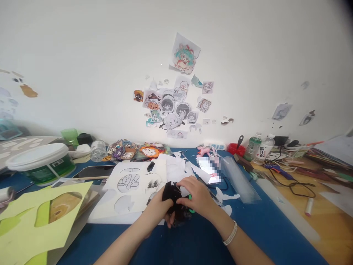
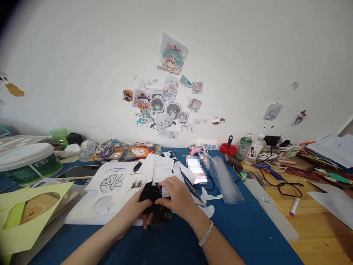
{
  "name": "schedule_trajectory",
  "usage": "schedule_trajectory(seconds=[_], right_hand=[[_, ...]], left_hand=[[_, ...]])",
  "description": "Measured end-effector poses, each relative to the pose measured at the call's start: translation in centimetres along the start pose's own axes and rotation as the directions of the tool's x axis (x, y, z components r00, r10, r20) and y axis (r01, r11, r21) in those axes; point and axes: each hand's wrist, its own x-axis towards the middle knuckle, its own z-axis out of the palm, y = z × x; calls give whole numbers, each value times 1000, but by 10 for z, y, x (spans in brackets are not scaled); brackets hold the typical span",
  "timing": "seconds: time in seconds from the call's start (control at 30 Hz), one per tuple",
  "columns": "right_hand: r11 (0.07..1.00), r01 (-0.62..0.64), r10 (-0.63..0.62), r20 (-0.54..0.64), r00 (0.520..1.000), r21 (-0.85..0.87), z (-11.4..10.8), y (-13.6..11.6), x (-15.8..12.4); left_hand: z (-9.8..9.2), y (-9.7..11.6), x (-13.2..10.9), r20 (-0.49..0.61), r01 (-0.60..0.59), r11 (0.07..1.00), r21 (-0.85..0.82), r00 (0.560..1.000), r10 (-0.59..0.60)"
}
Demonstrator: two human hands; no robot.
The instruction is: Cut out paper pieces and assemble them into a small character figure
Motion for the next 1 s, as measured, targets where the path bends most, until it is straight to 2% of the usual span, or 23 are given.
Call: schedule_trajectory(seconds=[0.23, 0.5, 0.77, 0.83, 0.9, 1.0], right_hand=[[997, 14, -10, -45, 999, 82, -2, 5, 2], [999, 28, -28, -3, 1000, -33, -5, 5, 3], [992, -19, 17, -12, 1000, -121, -1, 1, 3], [991, -33, 27, -47, 999, -128, -1, 5, 3], [986, -102, 84, -136, 987, -132, -4, 15, 2], [956, -260, 212, -290, 933, -138, -15, 39, 0]], left_hand=[[-1, -6, 2, 78, 7, 1000, 30, 997, -9], [-6, -11, 3, 165, -86, 988, 126, 984, 65], [-10, -2, -1, 212, -101, 987, 125, 975, 73], [-11, 0, -4, 221, -97, 989, 116, 973, 69], [-10, 2, -8, 262, -69, 990, 123, 964, 34], [-3, 3, -14, 355, -22, 991, 129, 934, -26]])
